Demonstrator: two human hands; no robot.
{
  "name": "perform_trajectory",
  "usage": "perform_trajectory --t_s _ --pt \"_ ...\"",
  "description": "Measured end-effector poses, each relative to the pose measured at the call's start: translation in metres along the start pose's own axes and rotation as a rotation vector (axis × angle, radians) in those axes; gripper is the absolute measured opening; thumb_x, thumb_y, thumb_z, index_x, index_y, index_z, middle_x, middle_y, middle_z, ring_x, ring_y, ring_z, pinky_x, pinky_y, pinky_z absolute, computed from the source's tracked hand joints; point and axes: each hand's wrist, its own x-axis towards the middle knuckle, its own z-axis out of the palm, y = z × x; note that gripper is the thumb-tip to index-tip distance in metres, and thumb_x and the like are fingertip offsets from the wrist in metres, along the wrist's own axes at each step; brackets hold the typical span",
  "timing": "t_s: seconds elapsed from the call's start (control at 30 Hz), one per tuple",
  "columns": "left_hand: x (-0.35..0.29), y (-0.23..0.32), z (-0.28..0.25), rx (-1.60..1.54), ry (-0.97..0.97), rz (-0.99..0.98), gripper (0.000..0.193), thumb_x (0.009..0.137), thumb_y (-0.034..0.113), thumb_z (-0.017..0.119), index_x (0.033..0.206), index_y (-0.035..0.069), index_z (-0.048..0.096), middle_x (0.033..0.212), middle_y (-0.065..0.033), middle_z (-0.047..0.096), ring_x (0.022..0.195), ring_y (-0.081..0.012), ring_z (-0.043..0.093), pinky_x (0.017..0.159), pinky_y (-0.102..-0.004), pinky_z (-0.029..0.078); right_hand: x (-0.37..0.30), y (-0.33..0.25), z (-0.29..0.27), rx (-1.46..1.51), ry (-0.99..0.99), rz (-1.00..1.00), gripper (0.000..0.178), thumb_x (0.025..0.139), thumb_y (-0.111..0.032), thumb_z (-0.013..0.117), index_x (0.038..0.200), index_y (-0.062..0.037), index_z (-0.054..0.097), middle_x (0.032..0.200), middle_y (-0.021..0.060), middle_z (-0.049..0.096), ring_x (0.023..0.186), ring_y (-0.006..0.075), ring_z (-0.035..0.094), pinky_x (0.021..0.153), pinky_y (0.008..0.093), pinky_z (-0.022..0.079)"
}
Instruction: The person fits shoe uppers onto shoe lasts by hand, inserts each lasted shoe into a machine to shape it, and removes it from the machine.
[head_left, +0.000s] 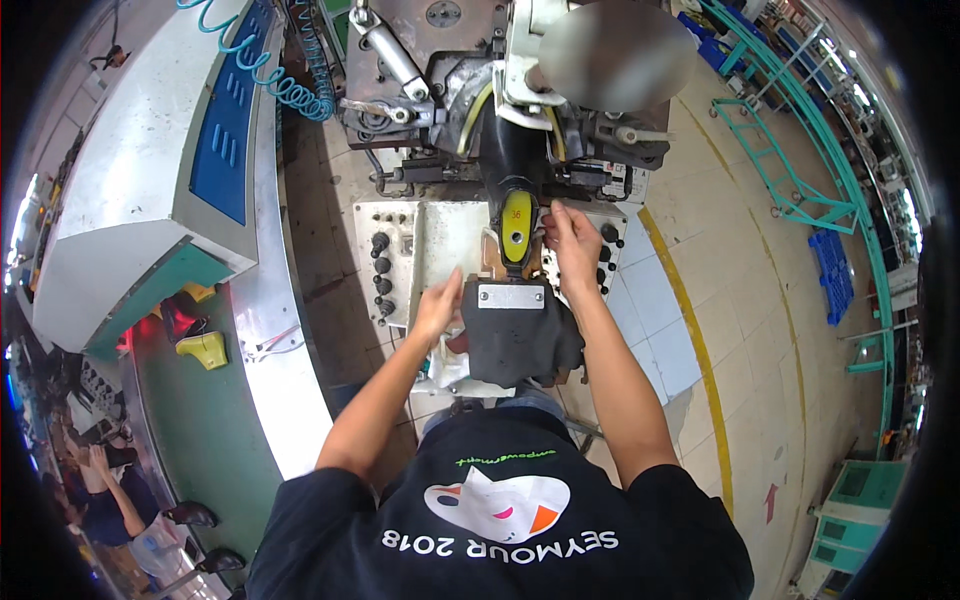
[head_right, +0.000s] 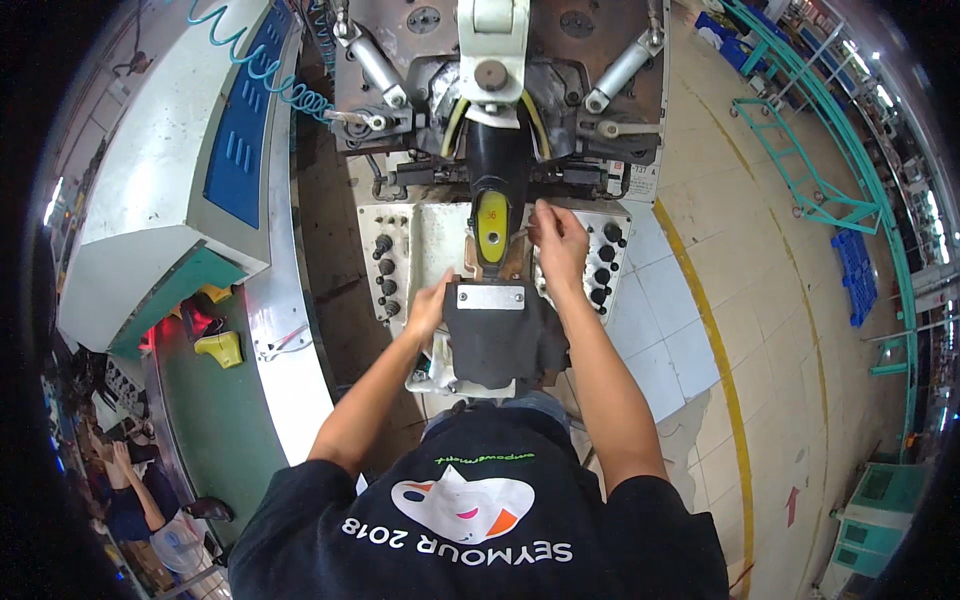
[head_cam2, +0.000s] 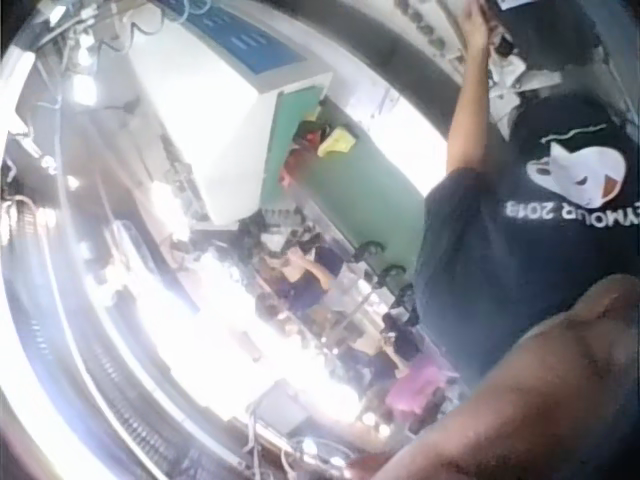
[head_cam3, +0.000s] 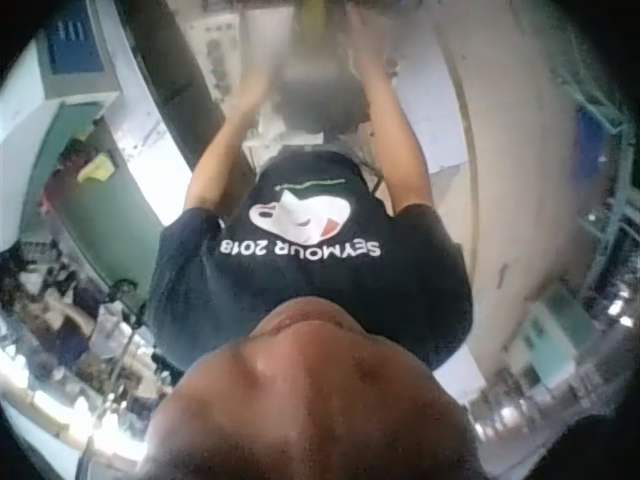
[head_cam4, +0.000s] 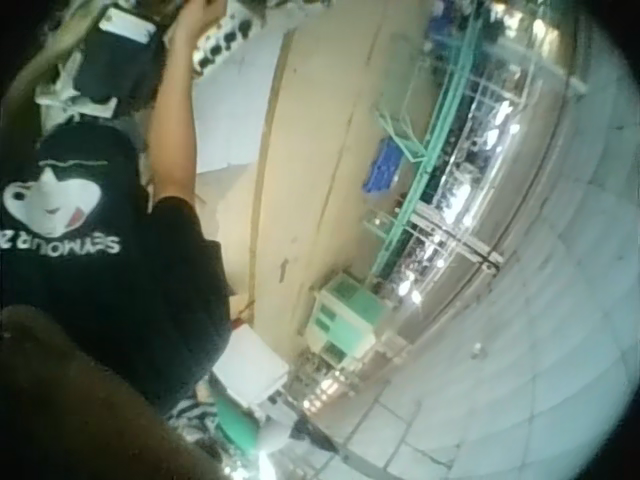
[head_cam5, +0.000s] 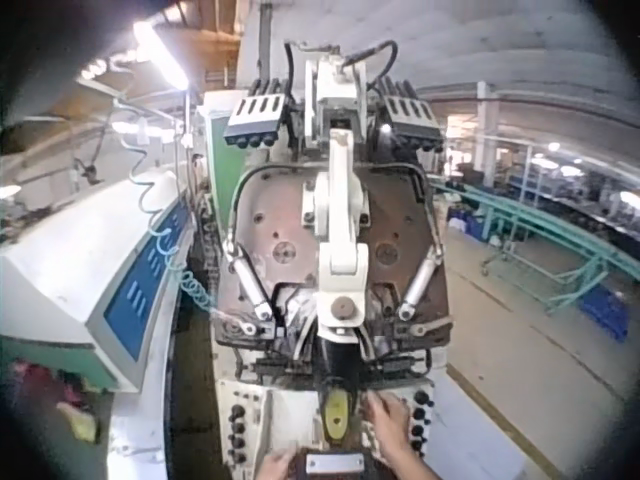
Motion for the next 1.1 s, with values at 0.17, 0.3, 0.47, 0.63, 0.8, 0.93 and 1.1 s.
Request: perform_trajectory --t_s 0.17,0.3,0.47,0.63,0.8,0.93,1.1 --pt "-0.062 -0.081 -0.037 -0.091 -0.013 -0.253 0.054 0.093 0.061 0.056 0.089 0.007 0.062 0.085 -0.0050 0.068 0.073 -0.0146 0.064 0.064 -0.0282 0.051 0.021 0.008 0.011 -0.174 -0.117 -0.128 0.044 0.098 -0.039 0.061 0.119 -0.0015 0.064 0.106 0.0023 0.067 0.097 0.0131 0.059 0.088 0.0261 0.045" --pt "-0.111 -0.124 -0.048 -0.094 0.101 -0.292 0.055 0.094 0.059 0.056 0.090 0.005 0.063 0.086 -0.0064 0.068 0.073 -0.0149 0.065 0.066 -0.0296 0.054 0.030 -0.002 0.020 0.286 -0.321 0.167 0.055 0.095 -0.047 0.062 0.126 -0.0013 0.059 0.121 0.0065 0.063 0.108 0.0169 0.057 0.096 0.0317 0.044" --pt "-0.148 -0.169 -0.052 -0.054 0.241 -0.320 0.051 0.093 0.052 0.062 0.089 0.002 0.065 0.084 -0.0076 0.069 0.070 -0.0146 0.066 0.062 -0.0297 0.055 0.043 0.021 0.017 0.498 -0.525 0.289 0.054 0.096 -0.046 0.060 0.130 -0.0050 0.057 0.128 0.0062 0.061 0.115 0.0186 0.057 0.100 0.0342 0.044" --pt "-0.175 -0.207 -0.046 0.032 0.352 -0.332 0.046 0.092 0.047 0.066 0.090 0.001 0.062 0.085 -0.0084 0.068 0.073 -0.0166 0.066 0.063 -0.0307 0.055 0.031 0.022 0.018 0.450 -0.486 0.196 0.055 0.097 -0.046 0.059 0.132 -0.0053 0.056 0.129 0.0062 0.059 0.117 0.0191 0.056 0.100 0.0357 0.045" --pt "-0.198 -0.224 -0.047 0.108 0.417 -0.294 0.040 0.090 0.039 0.070 0.091 -0.001 0.064 0.084 -0.0083 0.069 0.066 -0.0138 0.065 0.057 -0.0284 0.054 0.033 0.021 0.018 0.433 -0.399 0.168 0.057 0.096 -0.049 0.059 0.130 -0.0046 0.056 0.126 0.0067 0.061 0.112 0.0185 0.059 0.098 0.0343 0.047" --pt "-0.218 -0.261 -0.063 0.242 0.545 -0.298 0.041 0.087 0.040 0.072 0.088 -0.001 0.071 0.076 -0.0088 0.072 0.069 -0.0150 0.069 0.067 -0.0312 0.055 0.029 0.021 0.024 0.436 -0.442 0.139 0.056 0.096 -0.050 0.058 0.128 -0.0049 0.058 0.123 0.0065 0.063 0.108 0.0183 0.061 0.094 0.0335 0.049" --pt "-0.250 -0.282 -0.086 0.397 0.611 -0.301 0.039 0.083 0.040 0.074 0.090 0.002 0.073 0.082 -0.0129 0.073 0.077 -0.0224 0.071 0.074 -0.0353 0.054 0.035 0.020 0.019 0.472 -0.548 0.167 0.053 0.097 -0.052 0.054 0.125 -0.0068 0.059 0.113 0.0064 0.066 0.100 0.0197 0.065 0.090 0.0346 0.053"
